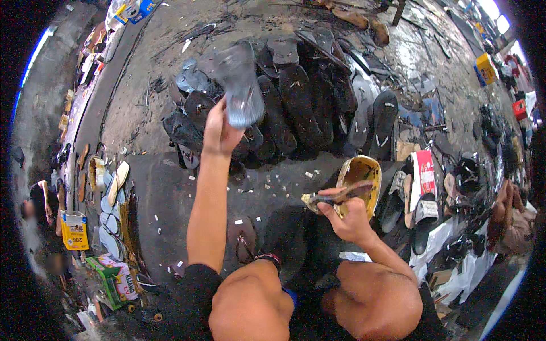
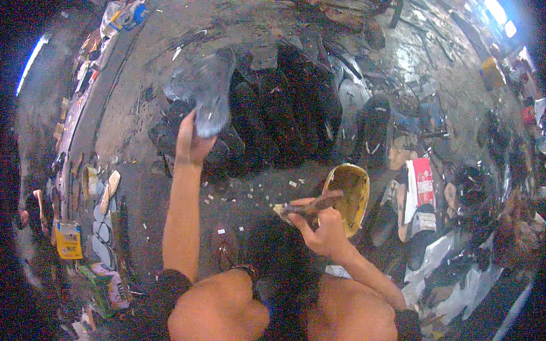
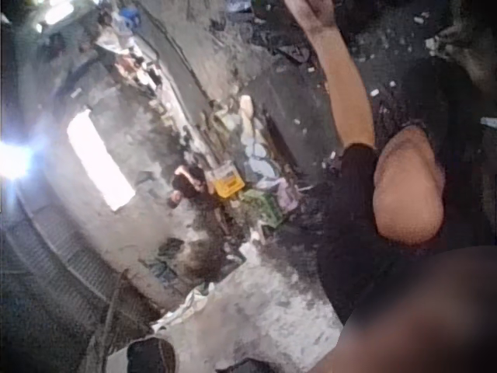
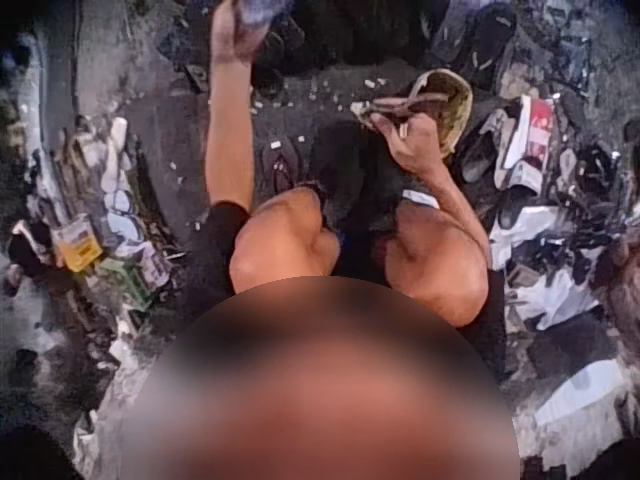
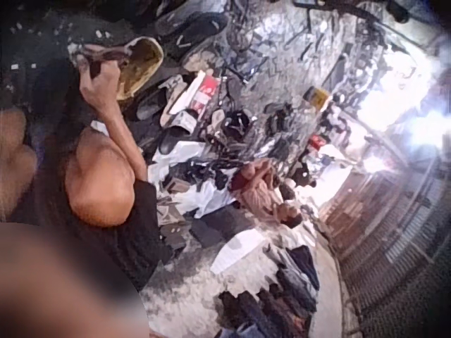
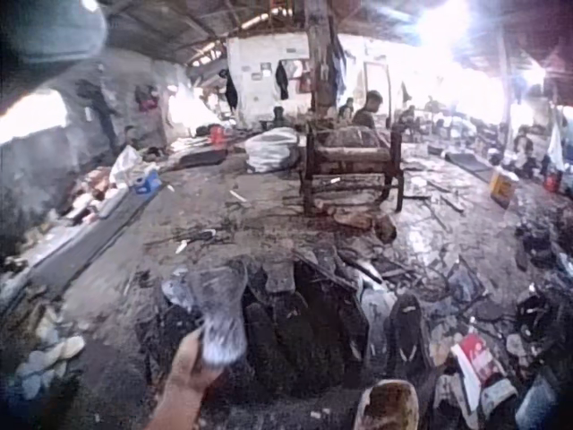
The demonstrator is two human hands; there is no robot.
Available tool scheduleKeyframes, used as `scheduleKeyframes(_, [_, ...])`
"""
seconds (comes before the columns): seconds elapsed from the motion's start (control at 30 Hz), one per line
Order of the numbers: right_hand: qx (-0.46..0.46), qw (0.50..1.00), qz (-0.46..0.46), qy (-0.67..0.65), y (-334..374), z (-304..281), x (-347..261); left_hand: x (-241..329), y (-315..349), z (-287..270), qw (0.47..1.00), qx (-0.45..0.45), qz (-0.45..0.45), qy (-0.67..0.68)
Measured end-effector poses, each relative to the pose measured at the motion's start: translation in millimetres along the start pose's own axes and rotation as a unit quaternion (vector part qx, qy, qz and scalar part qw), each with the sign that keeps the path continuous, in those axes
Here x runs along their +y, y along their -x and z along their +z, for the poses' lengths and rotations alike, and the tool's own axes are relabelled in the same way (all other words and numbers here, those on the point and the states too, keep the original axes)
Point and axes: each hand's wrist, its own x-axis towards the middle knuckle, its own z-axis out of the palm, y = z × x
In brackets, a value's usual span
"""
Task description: The person sits on the floor and repeatedly picks up black flip-flops from a pile. Using a brush and a container of yellow paint, they apply the paint to the soles of the slippers and then place them back on the pile.
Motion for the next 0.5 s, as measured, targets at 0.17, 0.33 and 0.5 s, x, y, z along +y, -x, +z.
scheduleKeyframes(0.17, [0.038,0.999,-0.027,0.025,-0.3,4.8,-15.9,11.8,-98.4,11.0,0.982,0.093,0.093,0.137])
scheduleKeyframes(0.33, [0.209,0.962,0.099,0.142,20.5,-60.1,77.1,-100.8,111.7,-41.7,0.843,0.118,0.187,-0.491])
scheduleKeyframes(0.5, [0.201,0.914,0.000,0.353,11.2,-38.9,124.9,-152.0,320.6,-134.4,0.537,0.237,0.027,-0.809])
